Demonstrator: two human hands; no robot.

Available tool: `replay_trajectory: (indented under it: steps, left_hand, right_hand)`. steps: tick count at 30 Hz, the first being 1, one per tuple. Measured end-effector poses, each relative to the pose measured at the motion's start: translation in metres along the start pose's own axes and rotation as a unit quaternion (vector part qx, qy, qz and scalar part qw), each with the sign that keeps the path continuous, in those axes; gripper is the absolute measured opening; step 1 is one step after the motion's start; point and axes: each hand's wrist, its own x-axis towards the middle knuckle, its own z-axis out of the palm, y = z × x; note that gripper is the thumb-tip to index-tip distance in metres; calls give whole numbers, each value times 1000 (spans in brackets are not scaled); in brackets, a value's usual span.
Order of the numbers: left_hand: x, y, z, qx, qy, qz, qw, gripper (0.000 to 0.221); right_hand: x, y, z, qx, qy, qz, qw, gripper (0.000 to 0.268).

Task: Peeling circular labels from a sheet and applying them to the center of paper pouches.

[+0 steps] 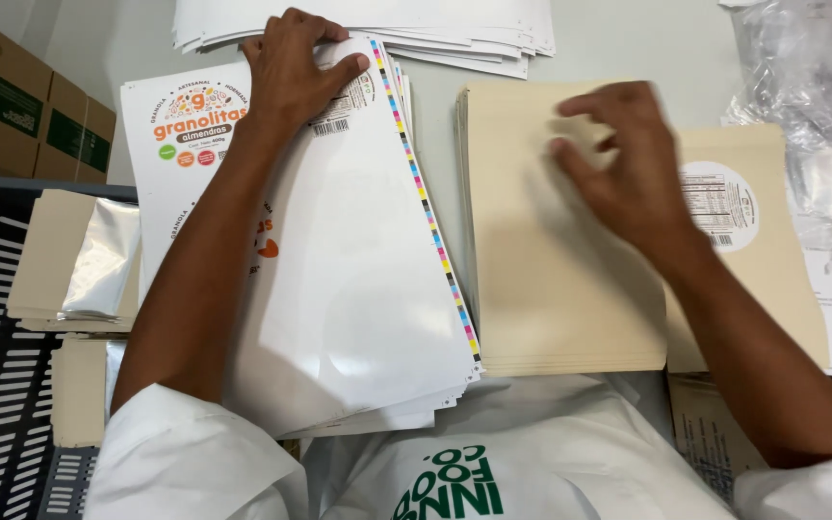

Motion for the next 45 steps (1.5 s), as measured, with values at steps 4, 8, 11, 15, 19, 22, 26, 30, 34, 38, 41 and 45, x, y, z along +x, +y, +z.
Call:
replay_trajectory:
  steps: [4,8,11,15,19,22,26,30,34,38,41,45]
  left_hand:
    - [-27,27,5,35,69,13,997,45]
    - [-79,136,-20,102,-183,-179,961,123]
    - [-102,154,-15,70,-176,-149,971,110]
    - [-106,163,-41,-55,-133,-111,983,87]
    - [-114,168,-62,-90,-86,-121,985,63]
    - [-123,177,-79,-128,-45,-111,984,46]
    - [-140,186,-85,-168,-16,-62,984,39]
    - [-122,147,-86,-149,50,16,987,39]
    - [-117,124,-71,-161,-5,-2,987,43]
    - [-114,122,-70,-224,75,-1,972,20]
    - [-108,116,-71,-218,93,18,971,12]
    - [-111,118,-66,-186,151,58,969,8]
  right_hand:
    - [15,-46,29,89,-115,7,989,28]
    - [22,-59,37,141,-160,8,977,27]
    - [23,-63,31,144,-169,71,973,25]
    - [24,-59,33,198,-177,107,958,23]
    - [37,-77,45,349,-218,199,890,28]
    - [48,-83,62,382,-231,243,861,38]
    - [56,-75,95,413,-244,254,840,28]
    - [53,-90,83,438,-242,222,837,26]
    - [50,-95,74,472,-225,187,832,29]
    - [45,-102,72,472,-205,132,847,30]
    - [47,-100,76,474,-191,107,853,31]
    - [44,-95,75,475,-191,107,852,33]
